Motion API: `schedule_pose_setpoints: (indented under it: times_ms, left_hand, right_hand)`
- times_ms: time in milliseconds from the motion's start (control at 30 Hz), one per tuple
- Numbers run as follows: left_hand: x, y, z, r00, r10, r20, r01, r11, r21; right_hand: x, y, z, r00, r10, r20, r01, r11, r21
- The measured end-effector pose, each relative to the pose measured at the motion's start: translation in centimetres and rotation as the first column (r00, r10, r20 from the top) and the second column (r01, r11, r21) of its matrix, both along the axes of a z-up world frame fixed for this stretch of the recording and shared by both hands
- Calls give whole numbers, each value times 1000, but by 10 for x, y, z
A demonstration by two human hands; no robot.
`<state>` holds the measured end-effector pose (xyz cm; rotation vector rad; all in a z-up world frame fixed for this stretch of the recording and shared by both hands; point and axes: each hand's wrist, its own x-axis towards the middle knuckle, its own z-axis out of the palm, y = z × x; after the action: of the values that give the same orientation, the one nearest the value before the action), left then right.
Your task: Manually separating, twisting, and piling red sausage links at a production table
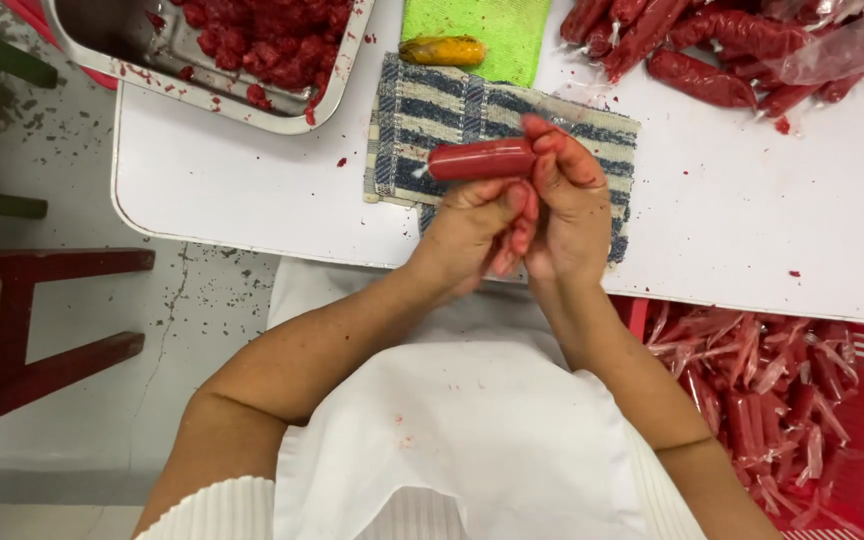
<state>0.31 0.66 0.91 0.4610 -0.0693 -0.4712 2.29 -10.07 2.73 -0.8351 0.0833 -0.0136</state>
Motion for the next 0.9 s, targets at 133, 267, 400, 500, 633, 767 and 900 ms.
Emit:
schedule_pose_setpoints:
  times_ms: [133, 267, 400, 500, 633, 767, 900]
  left_hand:
    - [13, 20, 33, 960, 27, 278, -200, 759, 619]
    - [14, 39, 47, 981, -186, -58, 193, 969, 154]
    - [4, 48, 59, 962, -260, -87, 272, 946, 178]
    - [9, 49, 61, 965, -246, -97, 264, 904, 336]
    - [23, 53, 61, 880, -266, 394, -206, 532, 821]
    - [37, 62, 95, 637, -655, 406, -345, 229, 910]
    - [41, 60, 78, 340, -712, 614, -543, 384, 746]
  right_hand:
    - [1, 6, 24, 916, -150, 371, 338, 786, -517]
    - [3, -24, 18, 877, 167, 450, 221, 692, -687]
    - [-2, -57, 54, 767, 510, 390, 6, 602, -798]
    - [-2, -68, 82, 645, 684, 340, 7, 440, -898]
    - [4, -62, 92, 623, 769, 142, 287, -56, -956]
    - [24, -70, 81, 558, 806, 197, 36, 214, -976]
    - [26, -69, 79, 515, 837, 184, 1, 215, -977]
